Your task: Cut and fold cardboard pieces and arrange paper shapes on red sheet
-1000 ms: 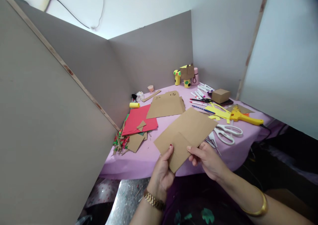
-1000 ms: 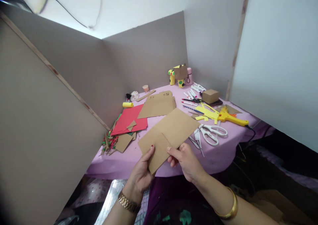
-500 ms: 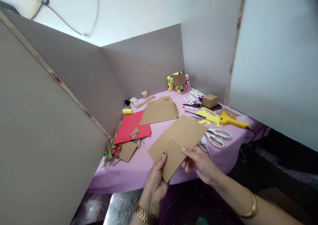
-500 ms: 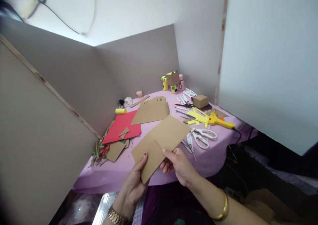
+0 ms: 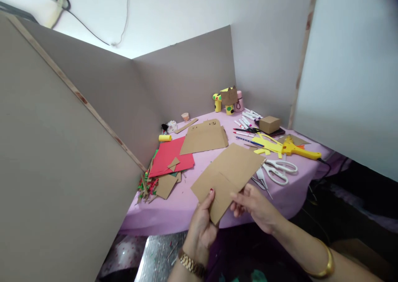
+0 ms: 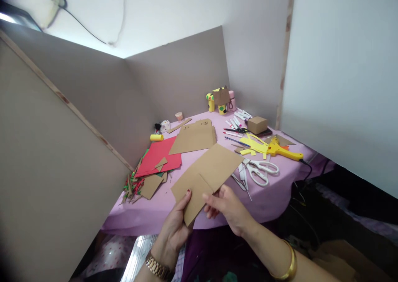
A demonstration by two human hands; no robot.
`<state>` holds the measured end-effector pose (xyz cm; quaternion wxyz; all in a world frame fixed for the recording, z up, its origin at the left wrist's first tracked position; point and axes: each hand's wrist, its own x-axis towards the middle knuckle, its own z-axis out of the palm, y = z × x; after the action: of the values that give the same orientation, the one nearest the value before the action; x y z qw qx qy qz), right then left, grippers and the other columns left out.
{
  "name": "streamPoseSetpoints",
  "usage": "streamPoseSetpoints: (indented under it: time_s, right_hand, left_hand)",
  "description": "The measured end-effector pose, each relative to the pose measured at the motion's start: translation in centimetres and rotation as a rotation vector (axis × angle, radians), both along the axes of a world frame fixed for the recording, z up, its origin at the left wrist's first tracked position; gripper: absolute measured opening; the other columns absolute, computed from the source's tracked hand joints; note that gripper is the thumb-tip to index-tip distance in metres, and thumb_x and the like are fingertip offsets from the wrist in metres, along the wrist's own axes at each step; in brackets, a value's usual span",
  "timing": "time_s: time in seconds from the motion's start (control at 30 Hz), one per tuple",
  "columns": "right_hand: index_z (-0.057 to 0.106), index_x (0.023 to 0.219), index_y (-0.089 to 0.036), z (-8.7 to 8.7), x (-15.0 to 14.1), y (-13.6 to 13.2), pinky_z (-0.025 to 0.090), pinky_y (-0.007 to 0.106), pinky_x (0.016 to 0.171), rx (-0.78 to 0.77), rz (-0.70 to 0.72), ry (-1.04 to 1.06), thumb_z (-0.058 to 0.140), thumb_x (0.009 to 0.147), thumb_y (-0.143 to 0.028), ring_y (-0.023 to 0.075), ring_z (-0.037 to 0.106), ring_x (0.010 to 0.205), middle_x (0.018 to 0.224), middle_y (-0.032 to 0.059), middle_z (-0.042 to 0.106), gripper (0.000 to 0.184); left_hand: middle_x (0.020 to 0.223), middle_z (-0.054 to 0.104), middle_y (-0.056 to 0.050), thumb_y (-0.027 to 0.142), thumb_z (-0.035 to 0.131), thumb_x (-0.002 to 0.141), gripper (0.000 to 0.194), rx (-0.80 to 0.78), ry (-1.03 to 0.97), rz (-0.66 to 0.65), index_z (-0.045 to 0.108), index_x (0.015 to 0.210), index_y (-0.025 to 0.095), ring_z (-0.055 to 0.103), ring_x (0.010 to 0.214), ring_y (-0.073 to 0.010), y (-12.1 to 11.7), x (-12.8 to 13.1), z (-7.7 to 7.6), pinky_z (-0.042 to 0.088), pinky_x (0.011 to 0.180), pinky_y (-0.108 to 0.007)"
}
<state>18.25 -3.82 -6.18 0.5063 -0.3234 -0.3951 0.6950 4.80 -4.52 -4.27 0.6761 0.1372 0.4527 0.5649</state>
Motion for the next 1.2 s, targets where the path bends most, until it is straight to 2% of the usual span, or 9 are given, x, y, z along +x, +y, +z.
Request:
streamPoseSetpoints:
  time_s: [0.17, 0.3, 0.37, 0.6, 0.7, 0.77, 0.9, 1.07, 1.2]
  right_hand:
    - [0.054, 0.093, -0.019, -0.8, -0.6, -0.4, 0.046, 0.022, 0.052, 0.064, 0.038, 0.006, 0.08, 0.06, -0.024, 0.0126, 0.06, 0.061, 0.07, -0.0029, 0.066, 0.042]
    - [0.051, 0.104, -0.022, -1.2, -0.9, -0.4, 0.048, 0.032, 0.08, 0.122, 0.065, 0.084, 0.078, 0.063, -0.02, 0.0179, 0.063, 0.088, 0.093, 0.0024, 0.068, 0.049]
    - [0.051, 0.104, -0.022, -1.3, -1.0, -0.3, 0.047, 0.035, 0.085, 0.14, 0.071, 0.115, 0.078, 0.064, -0.02, 0.0186, 0.062, 0.092, 0.099, 0.0035, 0.067, 0.048]
    - [0.049, 0.105, -0.023, -1.5, -1.1, 0.0, 0.049, 0.034, 0.078, 0.172, 0.074, 0.109, 0.079, 0.063, -0.022, 0.0159, 0.063, 0.071, 0.08, -0.0009, 0.067, 0.052]
    - [0.051, 0.103, -0.022, -1.3, -1.0, -0.1, 0.05, 0.031, 0.074, 0.176, 0.077, 0.111, 0.08, 0.062, -0.024, 0.015, 0.062, 0.073, 0.086, 0.0006, 0.067, 0.051]
    - [0.053, 0.097, -0.02, -1.1, -0.8, -0.1, 0.05, 0.026, 0.064, 0.164, 0.049, 0.071, 0.079, 0.063, -0.029, 0.0126, 0.061, 0.066, 0.083, 0.0005, 0.066, 0.044]
    - [0.055, 0.079, -0.016, -0.5, -0.4, -0.3, 0.042, 0.02, 0.044, 0.125, -0.091, -0.043, 0.067, 0.073, -0.043, 0.0084, 0.052, 0.044, 0.057, -0.0036, 0.059, 0.03]
    - [0.058, 0.073, -0.015, -0.3, -0.3, -0.7, 0.042, 0.02, 0.045, 0.115, -0.135, 0.043, 0.067, 0.074, -0.039, 0.0085, 0.051, 0.047, 0.058, -0.0022, 0.059, 0.027]
    - [0.059, 0.076, -0.015, -0.7, -0.3, -1.1, 0.043, 0.02, 0.046, 0.139, -0.138, 0.077, 0.067, 0.075, -0.037, 0.0091, 0.05, 0.05, 0.061, -0.0016, 0.06, 0.023]
  left_hand:
    - [0.09, 0.071, -0.009, 0.013, 0.061, 0.077, 0.031, -0.087, -0.092, 0.039, 0.057, 0.107, 0.01, 0.068, 0.073, -0.018, 0.0, 0.4, 0.4, 0.056, 0.062, -0.026]
    - [0.088, 0.071, -0.009, 0.011, 0.058, 0.078, 0.03, -0.146, -0.132, 0.05, 0.056, 0.109, 0.008, 0.067, 0.068, -0.0159, -0.2, 0.6, 1.0, 0.055, 0.053, -0.022]
    - [0.088, 0.071, -0.009, 0.011, 0.057, 0.079, 0.029, -0.161, -0.143, 0.057, 0.056, 0.108, 0.008, 0.067, 0.066, -0.0157, -0.4, 0.7, 1.4, 0.053, 0.047, -0.02]
    - [0.092, 0.07, -0.009, 0.01, 0.058, 0.078, 0.027, -0.118, -0.116, 0.081, 0.057, 0.105, 0.009, 0.067, 0.07, -0.015, -0.7, 0.9, 1.8, 0.055, 0.053, -0.021]
    - [0.096, 0.07, -0.009, 0.01, 0.059, 0.077, 0.026, -0.044, -0.055, 0.092, 0.059, 0.103, 0.01, 0.067, 0.074, -0.0152, -0.6, 0.7, 1.3, 0.056, 0.059, -0.021]
    - [0.094, 0.07, -0.009, 0.012, 0.062, 0.075, 0.026, 0.015, 0.0, 0.087, 0.059, 0.101, 0.01, 0.067, 0.074, -0.0152, -0.6, 0.7, 0.9, 0.055, 0.06, -0.022]
    - [0.089, 0.069, -0.009, 0.02, 0.067, 0.072, 0.034, 0.168, 0.102, 0.08, 0.058, 0.103, 0.011, 0.066, 0.078, -0.0174, -1.0, 0.9, 0.4, 0.054, 0.064, -0.024]
    - [0.093, 0.069, -0.007, 0.022, 0.069, 0.07, 0.043, 0.228, 0.13, 0.118, 0.056, 0.111, 0.014, 0.064, 0.089, -0.0193, -1.8, 1.5, 0.8, 0.052, 0.072, -0.026]
    - [0.097, 0.069, -0.006, 0.02, 0.068, 0.07, 0.037, 0.137, 0.04, 0.169, 0.057, 0.106, 0.016, 0.064, 0.086, -0.0178, -2.5, 1.8, 1.5, 0.053, 0.072, -0.026]
